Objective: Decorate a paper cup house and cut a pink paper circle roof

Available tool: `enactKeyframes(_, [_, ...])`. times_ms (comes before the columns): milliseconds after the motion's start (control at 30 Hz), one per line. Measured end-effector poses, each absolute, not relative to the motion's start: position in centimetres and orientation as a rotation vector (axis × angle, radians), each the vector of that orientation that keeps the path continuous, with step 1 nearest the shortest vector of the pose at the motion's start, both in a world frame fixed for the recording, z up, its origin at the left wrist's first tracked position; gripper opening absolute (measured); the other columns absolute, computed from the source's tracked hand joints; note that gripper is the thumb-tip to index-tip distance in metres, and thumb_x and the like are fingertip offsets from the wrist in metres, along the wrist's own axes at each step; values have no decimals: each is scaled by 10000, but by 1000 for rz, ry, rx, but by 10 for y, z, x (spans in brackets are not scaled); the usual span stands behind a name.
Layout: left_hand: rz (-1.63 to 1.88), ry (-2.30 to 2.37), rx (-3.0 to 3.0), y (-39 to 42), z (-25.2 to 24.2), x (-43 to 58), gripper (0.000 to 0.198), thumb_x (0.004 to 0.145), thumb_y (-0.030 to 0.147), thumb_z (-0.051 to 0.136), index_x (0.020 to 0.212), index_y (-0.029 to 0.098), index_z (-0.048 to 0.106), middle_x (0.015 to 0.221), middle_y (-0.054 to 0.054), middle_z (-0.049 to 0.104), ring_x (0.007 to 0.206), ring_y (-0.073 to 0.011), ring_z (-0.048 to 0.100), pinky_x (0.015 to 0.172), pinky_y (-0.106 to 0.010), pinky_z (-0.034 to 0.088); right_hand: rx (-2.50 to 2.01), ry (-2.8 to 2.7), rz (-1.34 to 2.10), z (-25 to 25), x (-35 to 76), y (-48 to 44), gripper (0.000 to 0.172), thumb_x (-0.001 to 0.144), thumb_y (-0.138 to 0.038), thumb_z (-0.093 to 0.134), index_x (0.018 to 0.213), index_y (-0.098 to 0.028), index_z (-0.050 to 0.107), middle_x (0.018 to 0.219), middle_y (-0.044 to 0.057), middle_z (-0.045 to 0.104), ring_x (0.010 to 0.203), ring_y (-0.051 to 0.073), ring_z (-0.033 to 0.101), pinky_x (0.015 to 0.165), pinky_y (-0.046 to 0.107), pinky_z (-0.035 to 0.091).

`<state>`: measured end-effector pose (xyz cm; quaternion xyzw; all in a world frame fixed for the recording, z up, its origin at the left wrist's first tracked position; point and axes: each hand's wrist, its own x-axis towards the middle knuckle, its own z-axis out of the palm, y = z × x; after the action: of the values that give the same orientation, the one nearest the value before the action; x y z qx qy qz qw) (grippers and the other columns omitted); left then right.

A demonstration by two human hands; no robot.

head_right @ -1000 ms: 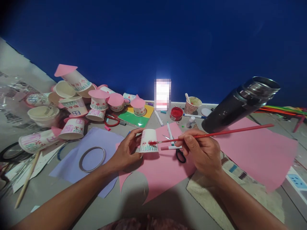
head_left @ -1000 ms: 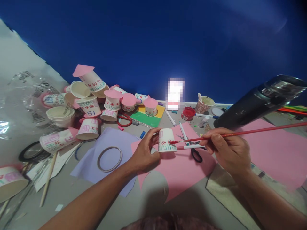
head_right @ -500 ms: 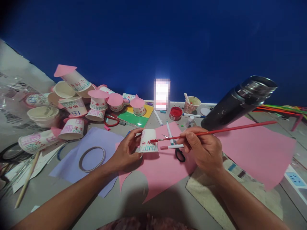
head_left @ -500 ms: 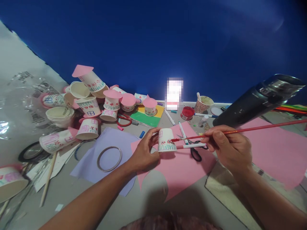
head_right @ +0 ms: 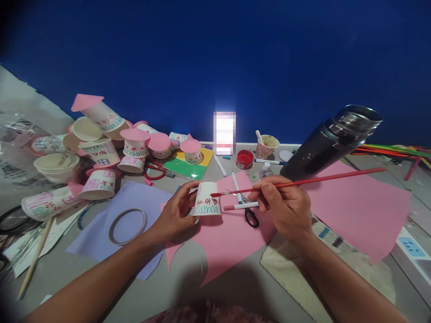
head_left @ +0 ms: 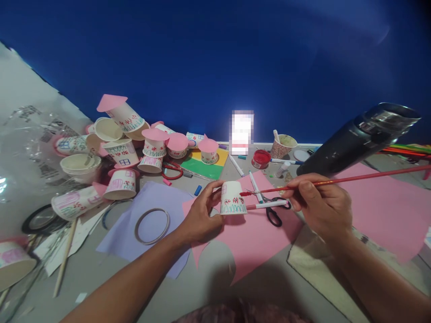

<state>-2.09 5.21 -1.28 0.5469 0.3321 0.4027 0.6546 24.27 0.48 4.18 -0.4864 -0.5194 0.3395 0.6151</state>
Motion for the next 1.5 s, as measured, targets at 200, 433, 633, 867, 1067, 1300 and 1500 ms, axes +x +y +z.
enactKeyframes(200, [907, 672, 1157, 56, -15, -24, 774, 692, 187, 895, 1374, 281, 541, 1552, -129, 546, 1445, -340, 528, 1105, -432, 507, -1086, -1080, 810, 48, 248, 12, 220, 942, -487, 737, 878, -279, 768, 671, 26, 717, 445, 146, 519, 439, 320, 425])
enactKeyframes(433, [858, 664, 1003, 61, -16, -30, 858, 642, 245, 933, 1421, 319, 581, 1436, -92, 642, 1266, -304, 641, 961, -361, 571, -1059, -933, 909, 50, 249, 22, 343, 861, -554, 797, 822, -222, 719, 596, -11, 676, 399, 86, 458, 396, 239, 381])
enactKeyframes(633, [836, 645, 881, 61, -11, -31, 923, 551, 246, 983, 1396, 326, 621, 1346, -77, 699, 1206, -281, 668, 905, -327, 560, -1024, -882, 973, 45, 247, 22, 336, 860, -535, 807, 835, -208, 731, 588, -10, 662, 413, 81, 463, 381, 213, 364])
enactKeyframes(867, [779, 616, 794, 59, -10, -37, 913, 577, 199, 943, 1416, 322, 604, 1392, -80, 683, 1216, -284, 679, 1012, -378, 535, -996, -904, 1014, 46, 245, 21, 301, 895, -526, 776, 839, -233, 737, 606, -6, 673, 398, 82, 446, 368, 219, 343])
enactKeyframes(1067, [779, 587, 610, 59, -14, -41, 881, 570, 100, 898, 1393, 269, 634, 1303, -72, 735, 1152, -240, 704, 979, -314, 549, -963, -859, 1056, 46, 244, 20, 329, 838, -539, 836, 827, -222, 750, 596, -3, 672, 408, 69, 450, 387, 204, 364])
enactKeyframes(1300, [745, 510, 591, 55, -8, -37, 878, 612, 41, 860, 1429, 240, 607, 1293, -79, 748, 1141, -219, 716, 974, -268, 535, -943, -859, 1114, 45, 235, 17, 327, 812, -538, 866, 827, -219, 792, 620, 7, 696, 410, 49, 471, 424, 196, 386])
enactKeyframes(1500, [748, 488, 624, 54, -6, -34, 874, 604, 65, 874, 1426, 215, 619, 1289, -107, 751, 1164, -240, 706, 978, -279, 533, -934, -895, 1155, 43, 234, 15, 308, 844, -527, 846, 836, -221, 806, 640, 13, 715, 418, 44, 489, 454, 195, 404])
